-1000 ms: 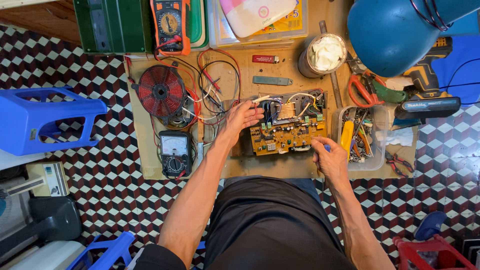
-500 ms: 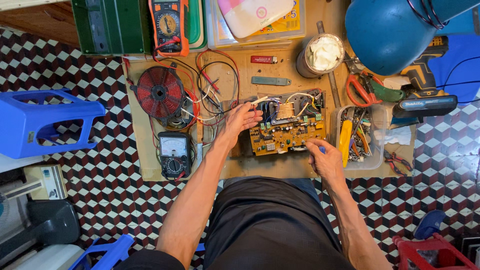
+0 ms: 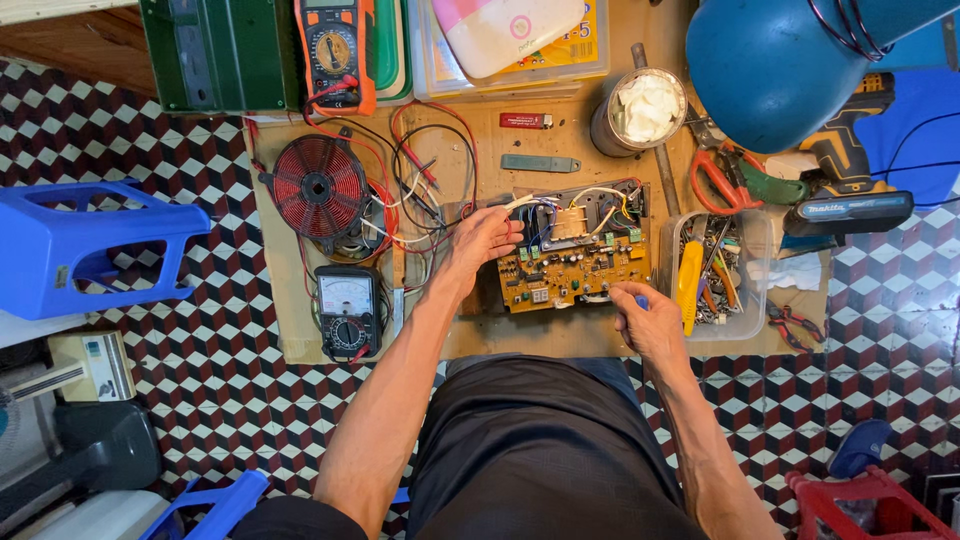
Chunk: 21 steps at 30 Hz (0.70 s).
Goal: The person works on a circuit board at a cluttered workbench. They use a screwdriver to adjust components and manipulate wires connected to the board. The person also handles a multimeter and other tools while troubleshooting the electronics.
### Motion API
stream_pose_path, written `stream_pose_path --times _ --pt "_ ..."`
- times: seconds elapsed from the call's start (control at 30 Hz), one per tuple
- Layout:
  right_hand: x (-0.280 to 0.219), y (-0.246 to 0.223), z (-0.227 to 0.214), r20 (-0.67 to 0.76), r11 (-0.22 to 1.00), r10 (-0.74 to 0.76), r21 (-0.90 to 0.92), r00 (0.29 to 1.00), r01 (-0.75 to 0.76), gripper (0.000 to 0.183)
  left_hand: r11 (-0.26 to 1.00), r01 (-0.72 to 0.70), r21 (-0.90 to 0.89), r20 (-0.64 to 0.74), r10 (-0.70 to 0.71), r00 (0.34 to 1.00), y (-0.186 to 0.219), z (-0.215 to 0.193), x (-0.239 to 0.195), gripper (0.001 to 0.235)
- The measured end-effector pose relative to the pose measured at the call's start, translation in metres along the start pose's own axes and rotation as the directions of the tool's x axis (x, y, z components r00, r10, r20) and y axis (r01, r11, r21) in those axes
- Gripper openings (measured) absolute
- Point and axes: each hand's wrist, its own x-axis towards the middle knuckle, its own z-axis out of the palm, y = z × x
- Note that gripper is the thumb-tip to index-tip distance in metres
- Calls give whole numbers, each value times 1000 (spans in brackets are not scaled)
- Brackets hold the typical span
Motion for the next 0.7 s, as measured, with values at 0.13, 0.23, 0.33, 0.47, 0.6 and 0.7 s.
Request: stream_pose_path --times 0.13,0.23,0.33,0.47,0.6,0.7 --pt "2 2 -1 0 1000 15 -11 1000 -15 28 999 4 52 -26 -2 1000 -4 1 6 39" --pt "3 3 -3 -4 1000 14 -21 1000 -14 28 999 -3 47 -5 3 1000 -7 0 11 37" --pt "4 4 -4 4 1000 14 -18 1000 -14 27 1000 -6 27 5 6 1000 -9 0 16 40" --pt "5 5 -4 8 1000 28 6 1000 -28 27 999 -7 31 -32 8 999 -11 4 20 48" --pt "7 4 -4 12 1000 23 18 1000 -24 28 1000 -27 5 -50 27 998 -10 8 27 52" --pt "8 5 -5 23 1000 7 4 1000 -7 29 999 -34 33 -52 36 998 -9 7 32 54"
